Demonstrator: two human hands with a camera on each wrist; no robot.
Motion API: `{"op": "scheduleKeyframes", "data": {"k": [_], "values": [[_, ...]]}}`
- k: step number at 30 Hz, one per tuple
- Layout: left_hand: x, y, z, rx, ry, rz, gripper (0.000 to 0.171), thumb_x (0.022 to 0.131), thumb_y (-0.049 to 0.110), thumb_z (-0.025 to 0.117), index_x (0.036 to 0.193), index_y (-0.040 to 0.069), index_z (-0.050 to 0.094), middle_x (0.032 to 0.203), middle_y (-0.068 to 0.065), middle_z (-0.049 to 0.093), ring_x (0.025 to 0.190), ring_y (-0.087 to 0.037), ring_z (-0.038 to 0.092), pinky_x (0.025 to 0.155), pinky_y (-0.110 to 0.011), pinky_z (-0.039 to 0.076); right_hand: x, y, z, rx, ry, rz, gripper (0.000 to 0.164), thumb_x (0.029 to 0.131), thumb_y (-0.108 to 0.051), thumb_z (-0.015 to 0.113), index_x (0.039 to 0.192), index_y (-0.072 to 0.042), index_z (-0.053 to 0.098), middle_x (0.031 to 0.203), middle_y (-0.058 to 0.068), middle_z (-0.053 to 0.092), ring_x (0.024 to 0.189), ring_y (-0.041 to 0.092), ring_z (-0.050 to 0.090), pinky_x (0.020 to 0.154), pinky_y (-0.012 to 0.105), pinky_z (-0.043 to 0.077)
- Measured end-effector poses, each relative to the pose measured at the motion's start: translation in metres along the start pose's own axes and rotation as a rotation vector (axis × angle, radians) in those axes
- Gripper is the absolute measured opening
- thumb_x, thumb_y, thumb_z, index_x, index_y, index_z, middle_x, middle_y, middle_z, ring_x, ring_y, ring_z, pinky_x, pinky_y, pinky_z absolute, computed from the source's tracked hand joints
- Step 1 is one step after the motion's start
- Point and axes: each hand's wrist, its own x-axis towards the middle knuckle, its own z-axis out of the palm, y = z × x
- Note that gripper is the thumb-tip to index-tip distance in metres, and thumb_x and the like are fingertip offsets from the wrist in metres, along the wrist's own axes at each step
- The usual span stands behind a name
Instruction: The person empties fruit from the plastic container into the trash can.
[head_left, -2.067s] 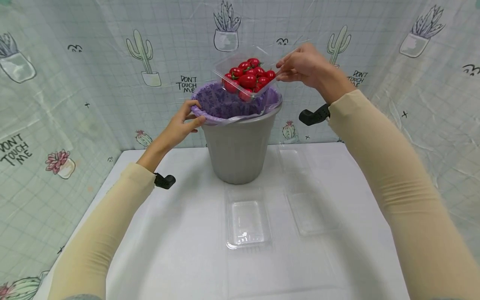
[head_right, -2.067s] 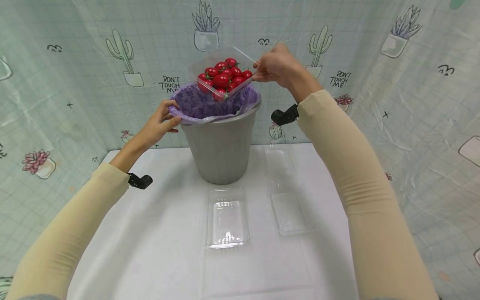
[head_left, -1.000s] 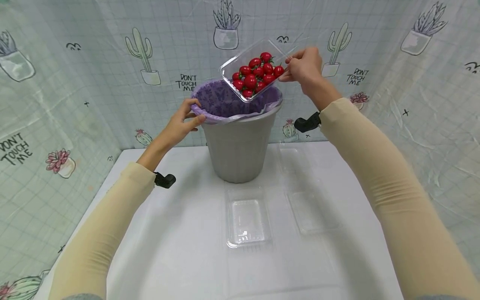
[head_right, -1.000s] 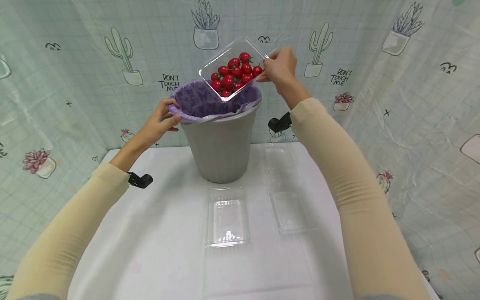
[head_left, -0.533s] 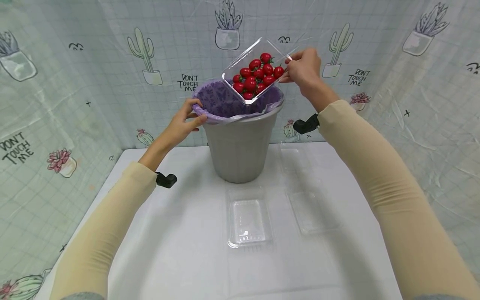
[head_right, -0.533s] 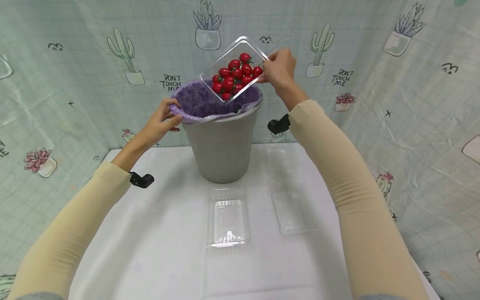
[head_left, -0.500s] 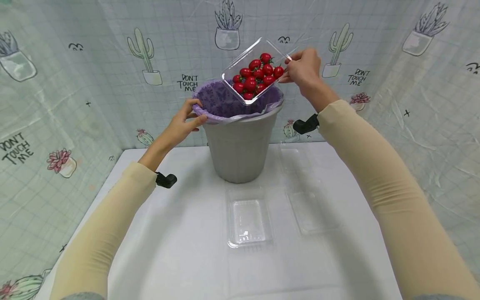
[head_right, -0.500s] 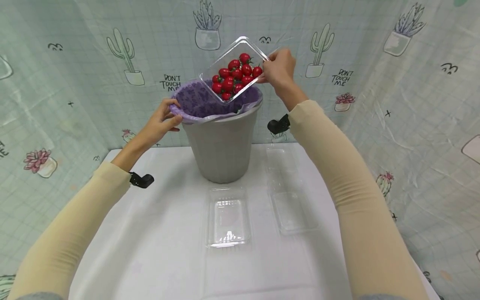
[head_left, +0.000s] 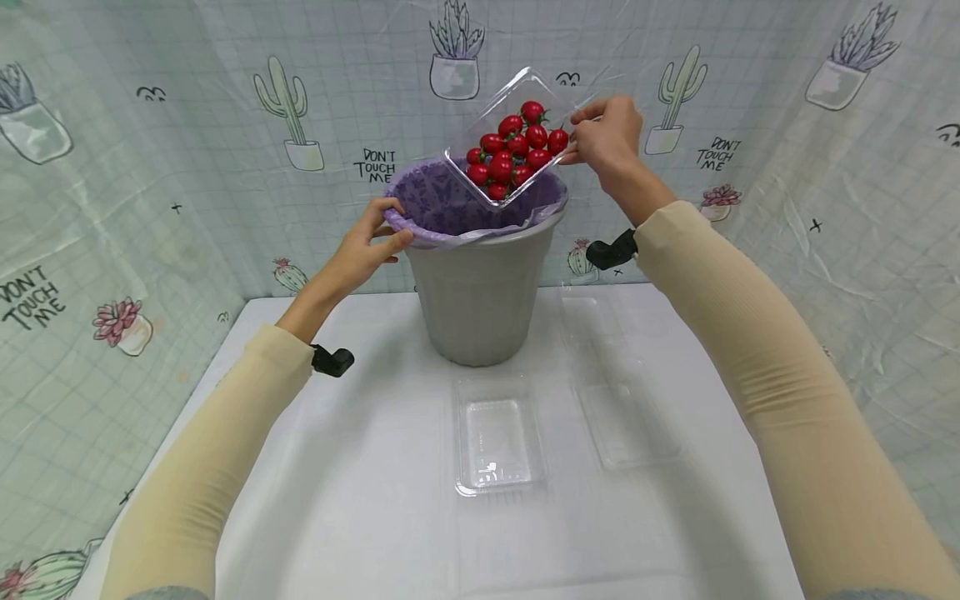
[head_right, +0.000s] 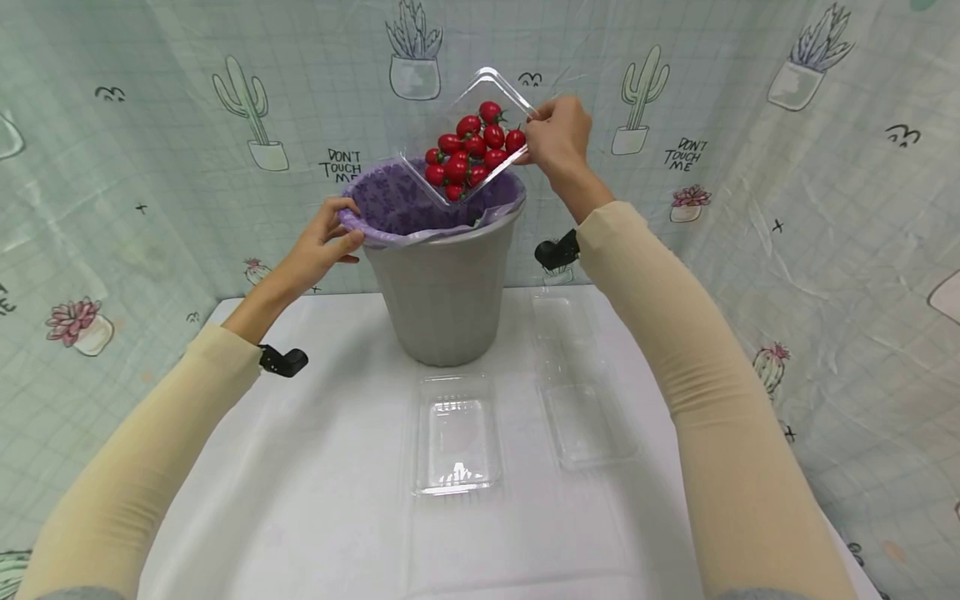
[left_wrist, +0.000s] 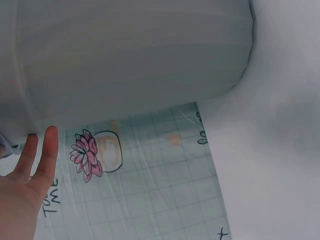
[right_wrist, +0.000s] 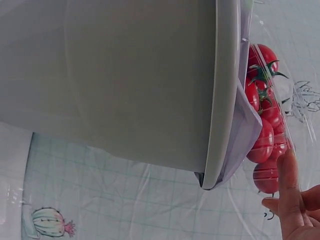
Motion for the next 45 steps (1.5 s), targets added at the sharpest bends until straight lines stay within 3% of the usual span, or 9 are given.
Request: {"op": "scheduleKeyframes", "data": {"k": [13,21,45], "values": [[-0.0001,-0.0003,-0.0001,-0.01,-0.006,0.003,0.047,0.105,0.036,0.06,0.141,0.02,0.036,0.161,-0.009,0.04,0.146,-0.034,0.043,0.103,-0.06,0.048,0.0,0.0031,0.0001,0.0,0.011,-0.04,0.032,0.1,0.001,0.054,0.129,-0.003,0.068,0.103,0.004,0.063,0.061,0.013,0.069,0.063,0.023,0.06],[-0.0001,0.0001,0.0003,-0.013,-0.007,-0.002,0.042,0.105,0.036,0.06,0.139,0.024,0.038,0.162,-0.008,0.039,0.146,-0.033,0.043,0.105,-0.061,0.047,-0.0012,0.004,-0.0002,-0.009,0.019,-0.046,0.034,0.101,-0.001,0.053,0.131,-0.005,0.069,0.121,0.01,0.065,0.065,0.013,0.071,0.066,0.023,0.06],[0.0007,-0.0018,-0.0003,-0.011,-0.004,0.0,0.044,0.105,0.035,0.061,0.14,0.023,0.037,0.162,-0.008,0.039,0.147,-0.034,0.043,0.106,-0.064,0.046,0.0015,0.0063,0.0047,-0.016,0.036,-0.095,0.037,0.1,0.001,0.049,0.131,-0.004,0.068,0.136,0.016,0.067,0.054,0.012,0.07,0.057,0.021,0.058]]}}
